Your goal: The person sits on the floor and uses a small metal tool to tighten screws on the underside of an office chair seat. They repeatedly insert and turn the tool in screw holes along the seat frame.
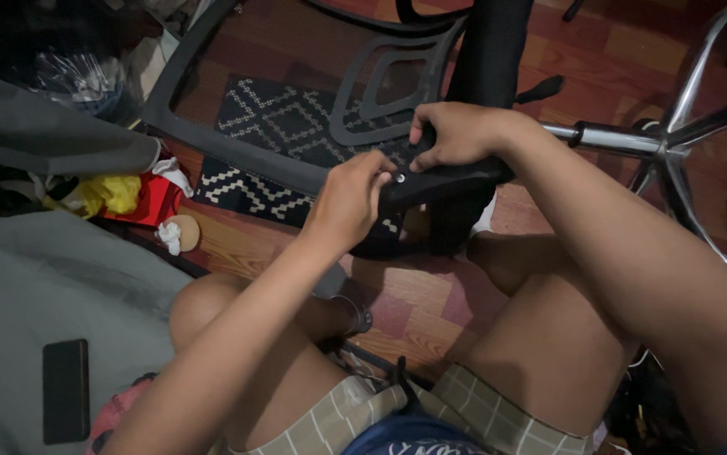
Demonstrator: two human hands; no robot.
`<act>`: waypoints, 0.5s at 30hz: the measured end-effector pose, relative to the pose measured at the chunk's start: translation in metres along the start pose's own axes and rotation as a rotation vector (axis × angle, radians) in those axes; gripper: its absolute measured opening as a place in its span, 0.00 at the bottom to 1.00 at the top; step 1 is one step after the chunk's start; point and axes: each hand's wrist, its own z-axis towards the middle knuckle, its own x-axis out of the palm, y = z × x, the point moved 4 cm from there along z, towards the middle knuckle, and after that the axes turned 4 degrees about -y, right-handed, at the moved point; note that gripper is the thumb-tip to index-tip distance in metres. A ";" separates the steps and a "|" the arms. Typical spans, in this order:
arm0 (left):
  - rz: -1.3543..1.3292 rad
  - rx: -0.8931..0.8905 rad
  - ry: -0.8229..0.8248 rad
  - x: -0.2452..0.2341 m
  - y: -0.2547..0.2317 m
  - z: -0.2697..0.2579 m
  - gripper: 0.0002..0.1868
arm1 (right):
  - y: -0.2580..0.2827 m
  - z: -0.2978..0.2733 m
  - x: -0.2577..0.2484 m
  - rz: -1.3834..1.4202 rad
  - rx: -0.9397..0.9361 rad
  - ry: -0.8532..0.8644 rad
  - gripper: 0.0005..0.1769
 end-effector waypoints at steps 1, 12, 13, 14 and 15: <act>0.005 -0.004 0.002 0.000 0.001 0.000 0.03 | -0.002 0.000 0.001 0.010 0.030 0.012 0.32; 0.046 0.005 0.004 0.005 0.004 -0.009 0.04 | -0.002 0.000 0.001 0.005 0.070 0.023 0.32; 0.064 0.008 0.017 0.006 0.004 -0.010 0.04 | -0.003 0.000 0.001 0.011 0.088 0.030 0.32; 0.085 0.010 0.030 0.006 0.004 -0.010 0.04 | -0.003 0.000 0.001 0.018 0.104 0.036 0.32; 0.139 0.048 0.052 0.007 0.002 -0.010 0.04 | -0.004 0.000 0.002 0.026 0.120 0.043 0.32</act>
